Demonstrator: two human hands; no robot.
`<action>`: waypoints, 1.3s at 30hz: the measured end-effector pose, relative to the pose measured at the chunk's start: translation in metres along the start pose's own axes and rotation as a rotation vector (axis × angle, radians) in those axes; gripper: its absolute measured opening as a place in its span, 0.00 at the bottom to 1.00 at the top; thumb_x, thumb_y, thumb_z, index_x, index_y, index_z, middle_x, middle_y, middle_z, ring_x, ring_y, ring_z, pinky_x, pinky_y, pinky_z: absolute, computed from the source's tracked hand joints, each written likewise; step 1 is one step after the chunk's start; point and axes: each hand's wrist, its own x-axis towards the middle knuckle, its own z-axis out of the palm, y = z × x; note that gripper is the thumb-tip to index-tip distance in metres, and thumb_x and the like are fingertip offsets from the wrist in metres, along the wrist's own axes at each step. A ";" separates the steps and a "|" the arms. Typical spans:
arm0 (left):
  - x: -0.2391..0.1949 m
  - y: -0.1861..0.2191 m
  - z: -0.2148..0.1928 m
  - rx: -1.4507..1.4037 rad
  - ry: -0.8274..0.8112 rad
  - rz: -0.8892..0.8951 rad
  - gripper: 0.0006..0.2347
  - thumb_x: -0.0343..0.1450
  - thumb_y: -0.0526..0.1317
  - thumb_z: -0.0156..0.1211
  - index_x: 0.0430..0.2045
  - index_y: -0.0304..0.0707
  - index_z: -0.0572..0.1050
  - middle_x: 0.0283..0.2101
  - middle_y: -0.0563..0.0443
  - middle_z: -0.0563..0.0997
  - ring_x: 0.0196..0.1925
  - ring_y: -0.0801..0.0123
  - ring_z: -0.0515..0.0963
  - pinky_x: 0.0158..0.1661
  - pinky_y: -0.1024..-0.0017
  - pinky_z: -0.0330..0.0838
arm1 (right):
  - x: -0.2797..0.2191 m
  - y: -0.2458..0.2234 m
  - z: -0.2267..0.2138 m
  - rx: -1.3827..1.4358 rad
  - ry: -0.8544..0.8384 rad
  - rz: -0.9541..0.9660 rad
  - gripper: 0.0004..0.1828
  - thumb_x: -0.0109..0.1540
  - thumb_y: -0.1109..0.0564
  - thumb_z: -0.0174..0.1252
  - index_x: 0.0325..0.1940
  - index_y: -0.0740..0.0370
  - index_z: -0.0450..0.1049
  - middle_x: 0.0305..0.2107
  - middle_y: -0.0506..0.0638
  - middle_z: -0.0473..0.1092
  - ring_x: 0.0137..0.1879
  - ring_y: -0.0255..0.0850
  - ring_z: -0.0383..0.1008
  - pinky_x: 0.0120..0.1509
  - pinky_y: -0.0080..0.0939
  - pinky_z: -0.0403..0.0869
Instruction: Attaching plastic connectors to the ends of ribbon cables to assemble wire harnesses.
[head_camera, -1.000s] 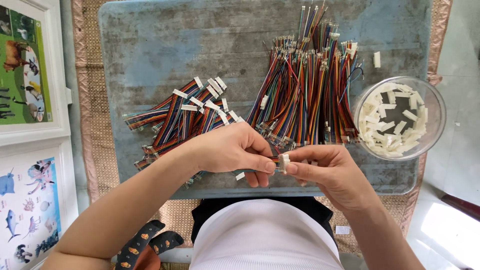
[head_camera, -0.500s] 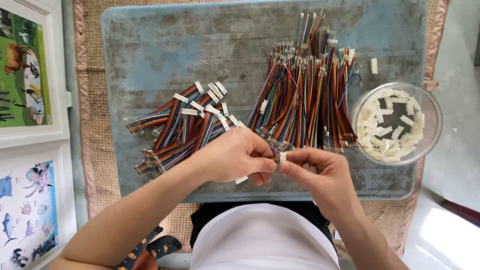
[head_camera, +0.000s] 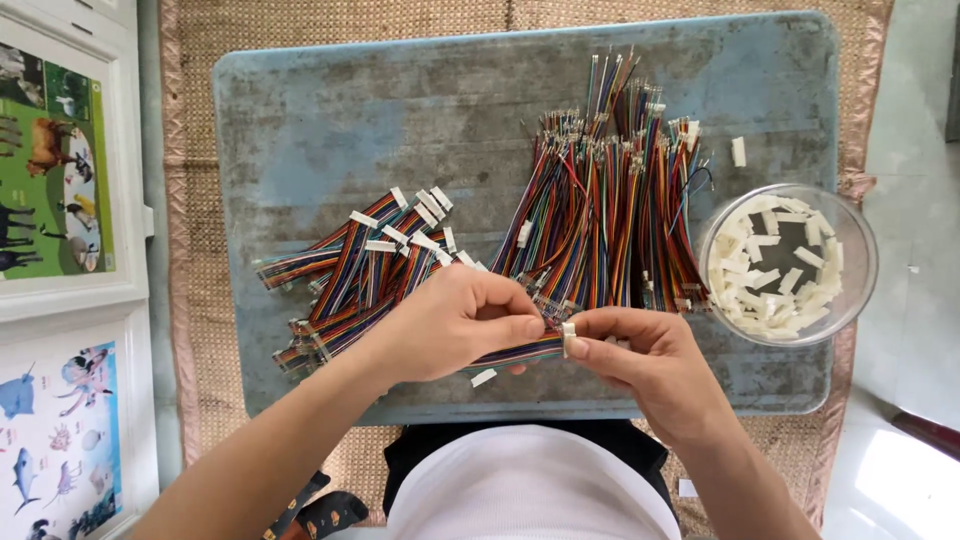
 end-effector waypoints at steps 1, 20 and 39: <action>0.000 0.000 0.001 0.001 -0.002 0.002 0.08 0.70 0.41 0.59 0.22 0.41 0.81 0.16 0.63 0.72 0.19 0.83 0.62 0.22 0.78 0.53 | 0.000 -0.002 0.001 0.001 0.003 -0.002 0.08 0.52 0.65 0.66 0.35 0.71 0.81 0.16 0.47 0.65 0.21 0.30 0.52 0.23 0.27 0.47; -0.008 0.014 0.003 0.275 -0.105 -0.126 0.10 0.68 0.44 0.56 0.18 0.46 0.80 0.19 0.60 0.82 0.22 0.80 0.80 0.32 0.80 0.72 | -0.004 0.003 0.007 -0.129 -0.023 -0.157 0.07 0.52 0.64 0.67 0.34 0.69 0.81 0.21 0.49 0.73 0.26 0.31 0.64 0.29 0.29 0.61; -0.013 -0.006 0.004 0.244 -0.038 0.012 0.08 0.71 0.39 0.52 0.26 0.36 0.78 0.21 0.49 0.82 0.24 0.63 0.81 0.29 0.71 0.73 | 0.005 0.013 0.017 0.075 0.069 -0.200 0.09 0.52 0.68 0.66 0.36 0.76 0.79 0.13 0.51 0.63 0.19 0.27 0.56 0.20 0.25 0.56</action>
